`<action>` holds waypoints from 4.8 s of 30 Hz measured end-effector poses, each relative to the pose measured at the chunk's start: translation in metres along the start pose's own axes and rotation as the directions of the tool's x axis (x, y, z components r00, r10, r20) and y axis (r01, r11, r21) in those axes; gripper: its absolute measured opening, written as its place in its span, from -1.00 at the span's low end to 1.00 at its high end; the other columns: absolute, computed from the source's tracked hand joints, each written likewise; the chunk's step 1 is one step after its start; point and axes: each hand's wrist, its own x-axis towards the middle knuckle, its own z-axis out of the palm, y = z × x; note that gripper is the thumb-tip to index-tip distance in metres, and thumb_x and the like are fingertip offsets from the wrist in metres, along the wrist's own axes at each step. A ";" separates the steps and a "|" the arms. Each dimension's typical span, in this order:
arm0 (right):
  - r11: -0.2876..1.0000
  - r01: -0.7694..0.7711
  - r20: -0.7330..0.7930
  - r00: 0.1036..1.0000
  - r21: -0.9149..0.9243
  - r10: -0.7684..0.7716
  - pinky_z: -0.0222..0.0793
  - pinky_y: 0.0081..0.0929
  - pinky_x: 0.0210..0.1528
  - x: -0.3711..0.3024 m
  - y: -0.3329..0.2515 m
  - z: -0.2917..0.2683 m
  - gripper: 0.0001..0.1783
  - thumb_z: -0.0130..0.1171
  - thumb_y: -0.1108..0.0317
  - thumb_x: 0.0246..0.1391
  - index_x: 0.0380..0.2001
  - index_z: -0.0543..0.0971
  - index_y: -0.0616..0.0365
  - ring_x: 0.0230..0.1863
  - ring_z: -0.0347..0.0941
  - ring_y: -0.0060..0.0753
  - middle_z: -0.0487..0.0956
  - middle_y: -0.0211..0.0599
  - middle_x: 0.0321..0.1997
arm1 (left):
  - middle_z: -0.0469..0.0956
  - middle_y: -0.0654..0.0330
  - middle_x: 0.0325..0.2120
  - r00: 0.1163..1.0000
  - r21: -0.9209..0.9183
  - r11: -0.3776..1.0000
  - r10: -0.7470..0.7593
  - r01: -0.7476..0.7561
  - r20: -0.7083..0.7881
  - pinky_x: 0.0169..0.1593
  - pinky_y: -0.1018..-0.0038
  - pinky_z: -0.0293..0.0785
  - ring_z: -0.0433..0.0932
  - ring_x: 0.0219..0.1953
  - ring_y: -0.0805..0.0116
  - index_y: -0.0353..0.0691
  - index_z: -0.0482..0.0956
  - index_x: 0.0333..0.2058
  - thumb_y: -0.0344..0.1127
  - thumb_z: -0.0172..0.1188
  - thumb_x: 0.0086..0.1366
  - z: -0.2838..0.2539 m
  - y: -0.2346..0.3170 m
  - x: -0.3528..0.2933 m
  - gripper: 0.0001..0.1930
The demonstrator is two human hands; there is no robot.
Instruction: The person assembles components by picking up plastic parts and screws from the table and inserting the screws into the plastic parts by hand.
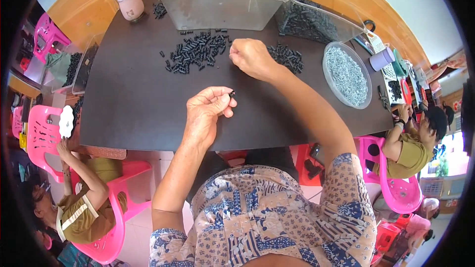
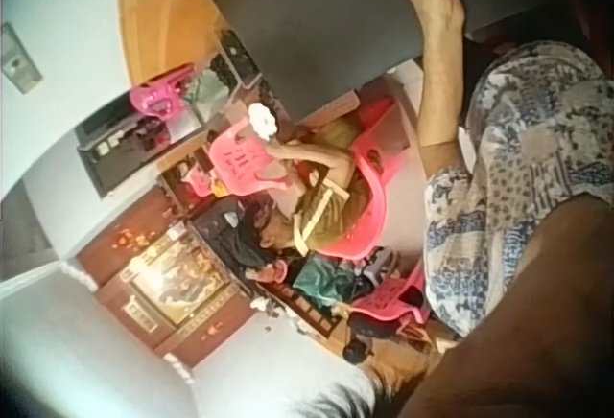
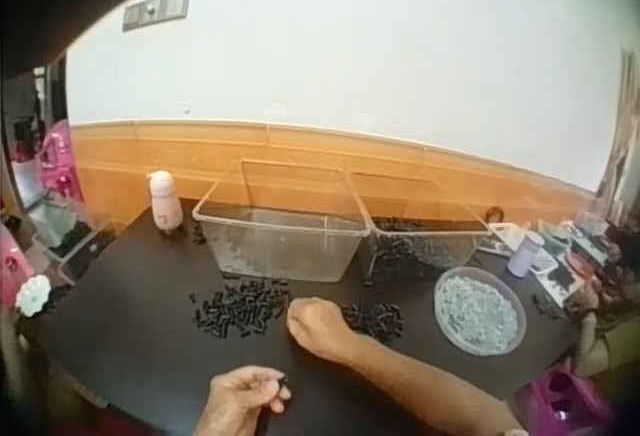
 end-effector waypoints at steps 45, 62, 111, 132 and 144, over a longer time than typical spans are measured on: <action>0.966 0.253 -0.418 0.873 -0.054 -0.252 0.28 -0.32 -0.33 -0.140 -0.072 -0.033 -0.60 0.07 0.50 -0.27 -0.23 0.43 0.41 -0.41 0.32 -0.17 0.43 -0.12 -0.39 | 0.56 0.17 -0.50 1.000 0.178 0.984 0.017 -0.020 0.018 -0.38 0.62 0.44 0.49 -0.51 0.50 -0.43 0.56 -0.34 -0.57 0.17 0.12 0.038 -0.023 -0.014 -0.89; 0.803 0.167 -0.045 0.971 -0.571 -0.234 0.13 -0.33 -0.31 -0.090 0.001 -0.041 -0.91 0.08 0.42 -0.27 -0.65 0.49 0.21 -0.37 0.24 -0.23 0.35 -0.20 -0.54 | 0.57 0.12 -0.51 1.000 0.162 0.987 -0.015 0.016 -0.004 -0.43 0.64 0.43 0.49 -0.55 0.50 -0.38 0.54 -0.30 -0.51 0.17 0.15 0.037 -0.026 -0.005 -0.87; 0.978 0.175 -0.243 0.959 0.117 -0.142 0.31 -0.35 -0.42 -0.104 -0.069 -0.056 -0.83 0.19 0.60 -0.23 -0.45 0.50 0.25 -0.47 0.38 -0.17 0.46 -0.22 -0.52 | 0.50 0.26 -0.51 0.977 0.271 0.941 0.215 -0.201 -0.020 -0.41 0.66 0.41 0.42 -0.51 0.59 -0.41 0.53 -0.32 -0.57 0.11 0.18 0.037 -0.033 -0.019 -0.91; 0.946 0.008 -0.220 0.973 0.324 0.067 0.36 -0.49 -0.43 -0.113 -0.064 -0.046 -0.81 0.20 0.56 -0.11 -0.33 0.54 0.28 -0.47 0.46 -0.33 0.53 -0.18 -0.48 | 0.55 0.15 -0.48 0.993 0.150 0.985 0.101 -0.090 -0.066 -0.40 0.63 0.46 0.50 -0.50 0.51 -0.42 0.53 -0.27 -0.56 0.11 0.17 0.031 -0.024 -0.015 -0.86; 0.972 0.233 -0.387 0.899 0.019 -0.208 0.28 -0.34 -0.50 -0.116 -0.067 -0.034 -0.77 0.19 0.64 -0.25 -0.40 0.50 0.33 -0.53 0.36 -0.18 0.49 -0.17 -0.48 | 0.55 0.14 -0.52 0.997 0.167 0.984 0.062 -0.053 -0.049 -0.46 0.65 0.42 0.48 -0.55 0.51 -0.45 0.53 -0.25 -0.50 0.15 0.17 0.033 -0.024 -0.016 -0.82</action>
